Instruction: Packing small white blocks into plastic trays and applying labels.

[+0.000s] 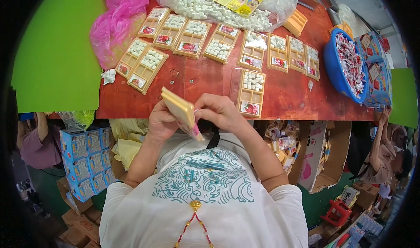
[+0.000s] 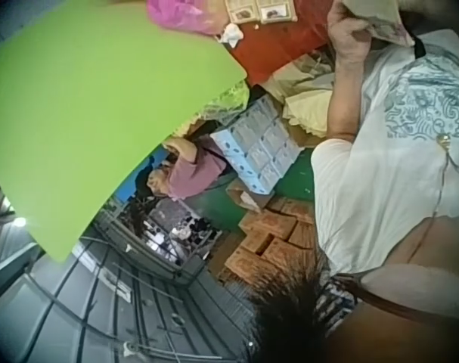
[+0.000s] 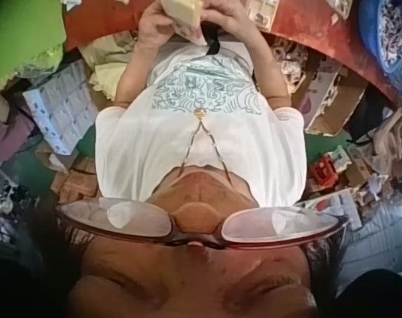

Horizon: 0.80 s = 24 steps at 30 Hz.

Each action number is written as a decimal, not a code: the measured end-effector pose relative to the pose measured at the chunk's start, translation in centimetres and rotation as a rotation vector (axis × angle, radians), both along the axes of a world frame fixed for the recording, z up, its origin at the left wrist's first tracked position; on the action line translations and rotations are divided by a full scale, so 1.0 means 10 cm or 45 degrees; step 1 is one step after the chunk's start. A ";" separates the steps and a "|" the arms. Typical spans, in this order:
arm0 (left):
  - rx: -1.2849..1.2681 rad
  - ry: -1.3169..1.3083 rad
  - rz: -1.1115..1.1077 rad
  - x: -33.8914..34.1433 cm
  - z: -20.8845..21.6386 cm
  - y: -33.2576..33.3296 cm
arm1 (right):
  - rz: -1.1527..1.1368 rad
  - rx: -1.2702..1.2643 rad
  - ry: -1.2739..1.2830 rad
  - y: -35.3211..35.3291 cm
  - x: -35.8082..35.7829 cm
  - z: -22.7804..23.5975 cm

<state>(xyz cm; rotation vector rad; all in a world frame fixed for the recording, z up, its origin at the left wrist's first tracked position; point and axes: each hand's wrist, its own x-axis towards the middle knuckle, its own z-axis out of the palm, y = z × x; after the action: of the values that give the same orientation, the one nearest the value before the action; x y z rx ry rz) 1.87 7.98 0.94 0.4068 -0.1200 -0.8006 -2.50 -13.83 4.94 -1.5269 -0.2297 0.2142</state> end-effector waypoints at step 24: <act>0.452 -0.526 0.523 -0.01 0.16 -0.30 | -0.173 -0.551 -0.576 0.38 0.02 0.19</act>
<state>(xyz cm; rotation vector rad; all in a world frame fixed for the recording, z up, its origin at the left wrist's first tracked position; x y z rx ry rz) 1.78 4.94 2.55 0.9004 -0.2707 -0.3202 -2.34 -9.99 6.83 -2.0045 -0.4574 -0.2092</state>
